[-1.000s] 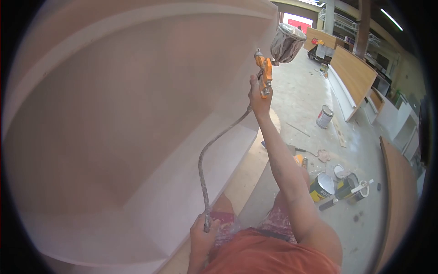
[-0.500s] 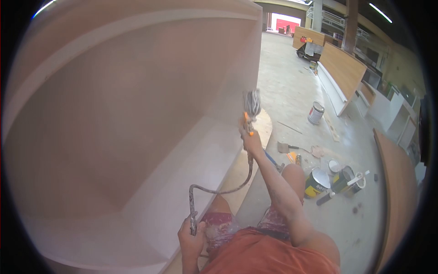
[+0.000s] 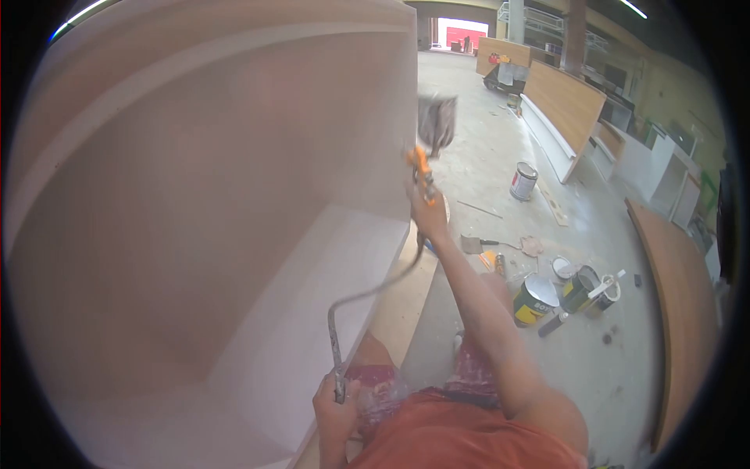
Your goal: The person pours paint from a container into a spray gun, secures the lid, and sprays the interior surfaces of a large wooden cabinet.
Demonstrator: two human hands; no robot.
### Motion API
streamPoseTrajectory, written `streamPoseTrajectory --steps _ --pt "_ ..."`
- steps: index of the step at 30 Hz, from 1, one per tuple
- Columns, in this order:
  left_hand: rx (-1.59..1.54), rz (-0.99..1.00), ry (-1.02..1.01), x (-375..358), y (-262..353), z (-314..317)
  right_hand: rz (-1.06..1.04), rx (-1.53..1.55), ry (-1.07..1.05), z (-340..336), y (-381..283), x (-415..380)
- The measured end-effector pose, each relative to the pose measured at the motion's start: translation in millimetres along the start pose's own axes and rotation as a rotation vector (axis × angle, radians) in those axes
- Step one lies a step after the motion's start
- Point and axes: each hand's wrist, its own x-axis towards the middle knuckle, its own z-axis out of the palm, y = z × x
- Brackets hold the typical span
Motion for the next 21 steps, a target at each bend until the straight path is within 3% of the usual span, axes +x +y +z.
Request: streamPoseTrajectory --steps 3,4,6,7,9,11,13,15,18,21 --pt "0.03 -0.014 0.026 1.3 2.7 -9.2 0.296 -0.184 -0.199 -13.4 52.4 -39.6" --pt "0.014 -0.015 0.048 2.2 0.0 -9.3 0.299 -0.182 -0.189 -16.8 48.6 -52.1" --pt "0.029 -0.034 0.059 4.2 -1.8 -9.7 0.631 -0.121 -0.241 -24.5 38.6 -67.8" --pt "0.041 -0.059 0.077 5.3 -1.6 -9.0 0.633 -0.121 -0.232 -25.6 47.3 -65.2" --pt "0.044 -0.067 0.061 7.0 -1.0 -10.6 0.459 -0.13 -0.186 -23.4 65.7 -57.3" --pt "0.052 -0.079 0.056 7.3 2.7 -6.7 0.149 -0.085 -0.059 -23.3 30.8 -39.3" --pt "-0.018 -0.068 0.004 7.6 9.2 1.4 0.098 -0.031 0.0 -26.3 -24.5 -15.6" --pt "0.036 -0.026 -0.023 9.8 15.1 11.0 -0.197 0.022 0.106 -24.0 -45.6 19.7" --pt "0.075 0.029 -0.069 15.1 15.3 31.5 -0.217 0.111 0.125 -34.8 -78.9 49.9" --pt "0.085 0.011 -0.07 7.1 22.4 47.1 -0.161 0.066 0.047 -51.0 -48.5 53.1"
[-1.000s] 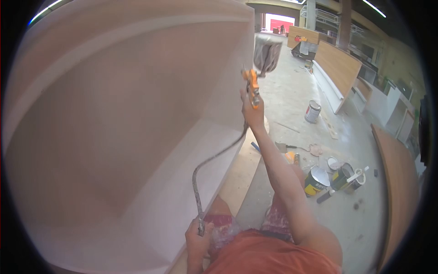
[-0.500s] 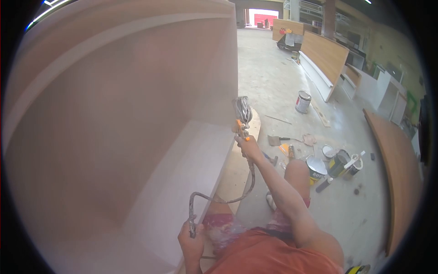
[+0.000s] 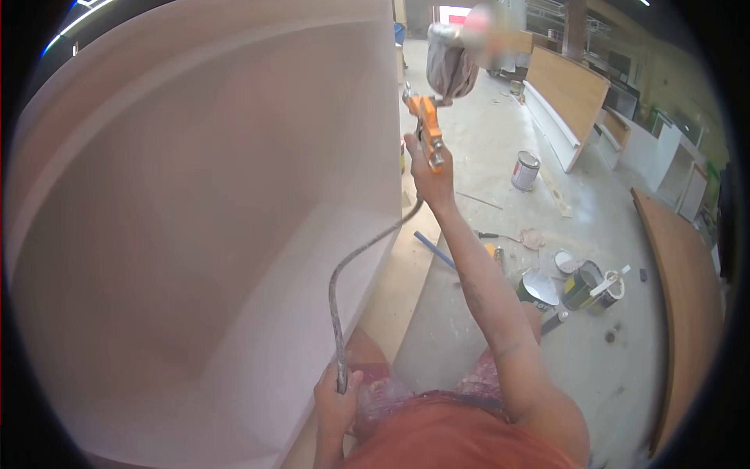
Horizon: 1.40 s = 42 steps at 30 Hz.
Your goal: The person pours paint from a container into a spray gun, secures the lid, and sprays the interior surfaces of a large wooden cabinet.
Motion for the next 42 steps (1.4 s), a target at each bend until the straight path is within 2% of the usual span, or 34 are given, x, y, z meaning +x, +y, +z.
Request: streamPoseTrajectory --steps 3,5,7,8,10,11,13,14,17,20,22,24,27,28,30,32,34,36,38,40,41,42 --pt "0.042 -0.042 0.022 -7.8 2.7 8.7 -0.042 -0.095 -0.029 -15.3 53.5 -45.2" --pt "0.059 -0.064 0.034 -11.6 1.8 18.0 0.225 -0.237 -0.164 -31.0 94.7 -78.7" --pt "0.04 0.04 0.157 -15.4 4.8 24.0 0.542 -0.301 -0.357 -47.9 112.7 -97.8" --pt "0.042 0.036 0.165 -19.3 10.2 23.5 0.541 -0.297 -0.366 -54.2 117.3 -105.2" --pt "0.166 -0.148 0.135 -24.0 23.7 26.2 0.857 -0.2 -0.425 -65.6 122.4 -111.4" --pt "0.164 -0.153 0.143 -25.2 25.9 33.4 0.855 -0.2 -0.434 -67.8 129.6 -108.1" --pt "0.157 -0.131 0.171 -28.0 31.8 47.0 0.533 -0.247 -0.367 -63.5 136.6 -92.2" --pt "0.16 -0.137 0.18 -29.5 34.1 55.0 0.442 -0.184 -0.318 -63.4 133.4 -80.6" --pt "0.104 -0.151 0.132 -30.0 45.2 83.0 0.123 0.003 -0.17 -57.0 76.0 -15.9" --pt "0.062 -0.149 0.097 -26.6 57.4 106.6 -0.022 0.078 -0.077 -49.5 36.5 54.7" --pt "0.038 0.119 0.122 -19.0 52.0 118.3 -0.064 0.138 -0.057 -52.9 14.3 82.7" --pt "0.06 0.083 0.093 -17.3 62.1 122.0 -0.116 0.394 -0.06 -62.7 -3.7 95.7" --pt "0.078 0.09 0.07 -9.7 50.5 128.0 -0.12 0.374 -0.004 -90.9 -16.7 80.4" --pt "0.078 0.125 0.078 -8.2 45.4 127.7 -0.167 0.206 0.009 -99.9 -5.0 74.7" --pt "0.082 0.035 0.089 -6.5 46.2 125.0 -0.481 0.223 0.19 -105.6 17.1 52.0" --pt "0.085 -0.071 0.127 -5.3 41.2 116.2 -0.207 0.099 0.005 -136.1 40.0 19.3" --pt "0.255 0.002 0.159 0.2 18.2 108.7 -0.1 -0.008 -0.093 -159.8 65.6 -23.1" --pt "0.241 -0.036 0.164 3.3 13.3 102.2 0.155 0.007 -0.188 -179.3 81.5 -65.9" --pt "0.227 -0.072 0.173 4.9 -6.3 96.3 0.353 -0.102 -0.276 -202.5 127.7 -115.6" --pt "0.412 -0.067 -0.028 6.8 -48.8 95.3 0.409 -0.147 -0.278 -214.9 126.8 -162.2" --pt "0.408 -0.096 -0.002 5.1 -64.8 97.3 0.456 -0.069 -0.312 -221.4 141.4 -185.8" --pt "0.47 -0.082 -0.089 2.7 -79.7 99.0 0.505 0.008 -0.346 -227.6 158.8 -209.6"
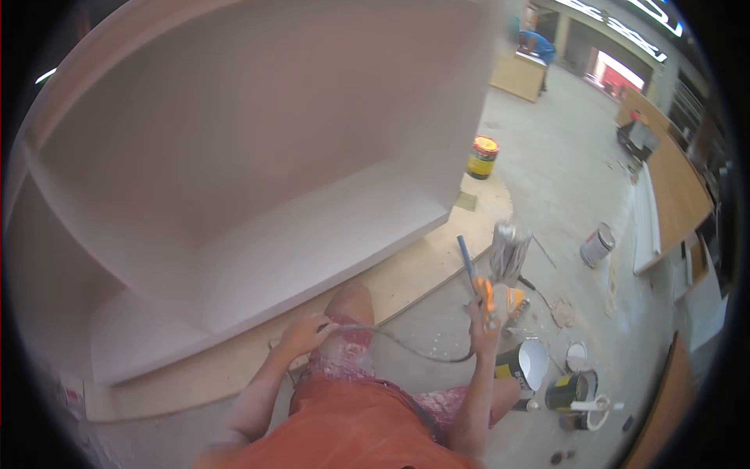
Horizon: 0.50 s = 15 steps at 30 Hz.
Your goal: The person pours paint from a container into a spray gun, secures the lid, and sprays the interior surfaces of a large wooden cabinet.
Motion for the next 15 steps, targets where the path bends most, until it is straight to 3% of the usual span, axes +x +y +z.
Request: streamPoseTrajectory --steps 2,4,6,8,11,15 --pt "0.061 -0.001 -0.056 -0.5 -9.3 6.0 0.083 -0.008 -0.061 0.3 29.3 -28.1" --pt "0.301 -0.087 -0.394 1.7 -4.8 11.7 0.26 0.082 -0.106 4.4 53.2 -52.0" --pt "0.152 0.082 -0.233 -14.0 -5.2 25.7 -0.337 -0.239 -0.097 6.3 146.2 -66.5" --pt "0.155 0.388 -0.114 -12.6 -22.6 52.7 0.084 -0.139 -0.064 13.3 144.4 -85.7" --pt "0.219 0.293 -0.242 -21.5 -4.3 47.8 0.067 -0.13 -0.213 14.7 142.2 -78.5" --pt "0.187 0.23 -0.124 -22.8 -15.4 57.9 0.023 -0.148 -0.316 28.9 135.5 -72.5"
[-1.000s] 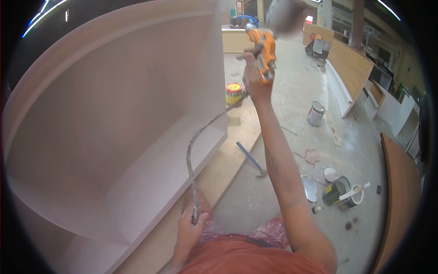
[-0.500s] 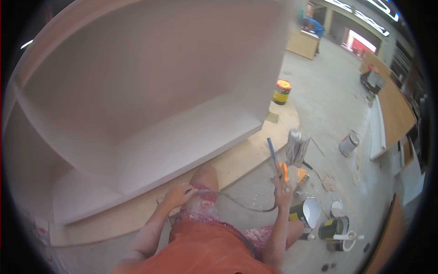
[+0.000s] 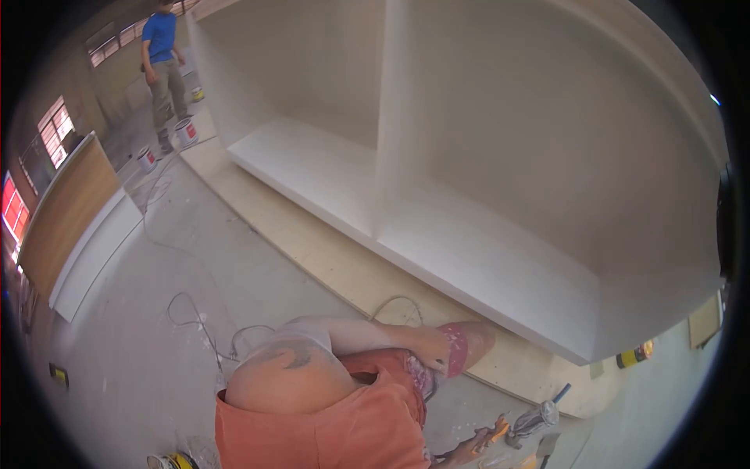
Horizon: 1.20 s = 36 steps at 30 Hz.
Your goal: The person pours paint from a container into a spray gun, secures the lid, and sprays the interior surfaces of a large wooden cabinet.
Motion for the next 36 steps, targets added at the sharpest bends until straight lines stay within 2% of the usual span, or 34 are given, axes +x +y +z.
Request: streamPoseTrajectory --steps 2,4,7,8,10,11,13,14,16,17,18,19,21,25,27,28,34,36 --pt "0.01 -0.001 0.014 -2.7 3.6 0.2 0.006 -0.026 -0.005 -1.1 3.5 3.2" --pt "-0.077 -0.086 0.054 -2.4 3.6 4.9 0.015 -0.046 0.002 2.1 -5.0 3.9" --pt "-0.057 -0.052 0.102 0.5 -3.5 11.7 0.006 0.022 0.058 12.7 -12.6 1.4" --pt "-0.067 -0.012 0.074 3.5 -5.5 11.5 0.026 0.02 0.025 11.8 -8.4 4.8" --pt "-0.063 -0.137 -0.016 10.8 -7.1 10.7 0.048 0.008 0.018 5.4 -6.7 6.6" --pt "-0.068 -0.127 -0.018 16.9 -10.8 13.9 0.022 0.056 0.034 6.2 -8.9 7.2" --pt "-0.005 0.217 0.266 16.7 -21.9 17.6 -0.024 0.112 -0.003 7.2 -3.9 10.3" --pt "0.007 0.168 0.299 13.7 -21.2 18.8 -0.021 0.002 0.002 1.7 8.6 11.1" --pt "-0.016 -0.065 0.067 9.3 -11.3 11.5 -0.043 -0.115 -0.055 2.2 12.1 15.5" --pt "-0.026 -0.098 0.085 7.8 -15.8 17.9 0.007 -0.109 0.021 1.2 9.6 13.5" --pt "-0.009 -0.061 0.113 9.4 -18.1 21.8 0.061 -0.101 0.116 0.7 7.5 11.7" --pt "0.009 -0.014 0.137 11.5 -20.7 25.6 0.057 -0.105 0.11 1.6 7.3 10.9" --pt "-0.011 -0.049 0.141 8.5 -16.9 23.3 -0.008 -0.07 0.183 3.3 7.6 10.3" --pt "0.032 -0.07 0.195 4.0 -9.6 19.6 0.086 -0.101 0.109 -0.8 8.8 15.1" --pt "0.012 -0.086 0.196 3.5 -9.8 20.6 0.212 -0.001 0.098 1.5 17.6 19.4" --pt "-0.009 -0.095 0.194 3.8 -10.2 21.5 0.211 -0.001 0.093 3.4 18.8 20.3" --pt "-0.06 -0.069 0.217 4.8 -15.5 25.8 0.119 0.003 0.093 9.1 43.2 30.1" --pt "-0.021 -0.072 0.209 5.2 -16.5 26.2 -0.167 -0.116 0.173 13.7 45.5 32.3"
